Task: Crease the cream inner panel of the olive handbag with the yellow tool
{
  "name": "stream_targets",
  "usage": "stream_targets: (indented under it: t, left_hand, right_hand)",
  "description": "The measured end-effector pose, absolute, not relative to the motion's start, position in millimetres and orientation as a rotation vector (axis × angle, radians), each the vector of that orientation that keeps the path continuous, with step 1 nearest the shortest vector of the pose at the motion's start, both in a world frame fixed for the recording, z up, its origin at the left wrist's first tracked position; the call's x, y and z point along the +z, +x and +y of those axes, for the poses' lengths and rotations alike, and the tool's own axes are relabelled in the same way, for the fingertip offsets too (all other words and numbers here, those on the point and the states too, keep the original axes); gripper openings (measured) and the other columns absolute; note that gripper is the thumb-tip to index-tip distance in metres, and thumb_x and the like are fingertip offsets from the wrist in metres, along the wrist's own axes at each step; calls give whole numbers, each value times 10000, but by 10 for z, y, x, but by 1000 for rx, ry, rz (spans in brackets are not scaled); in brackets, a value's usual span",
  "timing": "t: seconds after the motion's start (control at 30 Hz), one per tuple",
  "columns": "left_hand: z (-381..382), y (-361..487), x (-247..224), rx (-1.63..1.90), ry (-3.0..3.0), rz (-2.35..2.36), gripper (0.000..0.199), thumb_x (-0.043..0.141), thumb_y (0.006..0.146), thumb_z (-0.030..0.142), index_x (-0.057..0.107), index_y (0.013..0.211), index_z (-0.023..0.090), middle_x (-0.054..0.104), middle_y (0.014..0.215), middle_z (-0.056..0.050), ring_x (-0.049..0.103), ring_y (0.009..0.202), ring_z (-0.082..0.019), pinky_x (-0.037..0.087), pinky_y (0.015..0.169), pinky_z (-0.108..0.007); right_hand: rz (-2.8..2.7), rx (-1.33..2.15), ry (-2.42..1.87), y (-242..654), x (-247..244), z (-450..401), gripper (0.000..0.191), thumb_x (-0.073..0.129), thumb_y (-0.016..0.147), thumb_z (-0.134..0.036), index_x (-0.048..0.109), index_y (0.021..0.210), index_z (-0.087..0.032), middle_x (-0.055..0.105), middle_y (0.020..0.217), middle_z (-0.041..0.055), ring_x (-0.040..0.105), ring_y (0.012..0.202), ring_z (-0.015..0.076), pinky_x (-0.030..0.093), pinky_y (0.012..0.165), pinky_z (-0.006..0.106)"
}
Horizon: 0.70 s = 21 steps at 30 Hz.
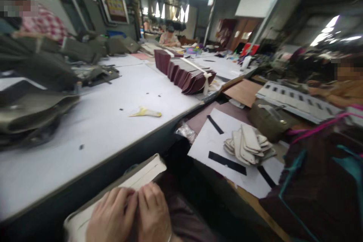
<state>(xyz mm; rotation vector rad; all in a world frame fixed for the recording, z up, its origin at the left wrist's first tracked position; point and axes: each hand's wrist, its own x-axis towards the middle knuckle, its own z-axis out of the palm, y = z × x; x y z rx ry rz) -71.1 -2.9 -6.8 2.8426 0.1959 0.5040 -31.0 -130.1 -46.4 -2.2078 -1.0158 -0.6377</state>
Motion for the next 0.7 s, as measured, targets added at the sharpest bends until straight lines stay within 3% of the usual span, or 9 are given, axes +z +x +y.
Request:
stream_targets:
  t: [0.1,0.3,0.53,0.7]
  left_hand:
    - [-82,-752,131,413,2769,427,179,485,945,246,621,836,205,633,854,-52,558,843,-239,359,784,-394]
    - [-59,-881,221,405,2649,576,164,498,942,241,605,823,204,626,835,-40,546,842,-232,343,819,-414]
    - [2,-1060,205,534,2528,687,142,528,935,229,614,823,211,643,850,-21,555,865,-219,328,905,-443]
    - [43,-1252,129,680,2443,697,97,567,921,223,644,862,233,665,988,-23,579,982,-206,294,1047,-464]
  right_hand:
    - [-1092,-442,-2206,-365,-362,-1387,448,442,941,-122,501,1380,-55,569,1307,191,458,1306,300,530,1032,482]
    - [-1159,-364,-2137,-475,-411,-1310,570,450,933,-79,355,1494,-113,505,1361,179,403,1333,315,496,1034,533]
    - [-1259,-349,-2115,-584,-435,-1221,604,464,926,-70,323,1511,-116,474,1373,190,389,1333,344,491,1009,562]
    - [-1310,-322,-2093,-607,-493,-1240,639,448,914,-46,283,1527,-118,424,1423,204,364,1357,369,473,1013,595]
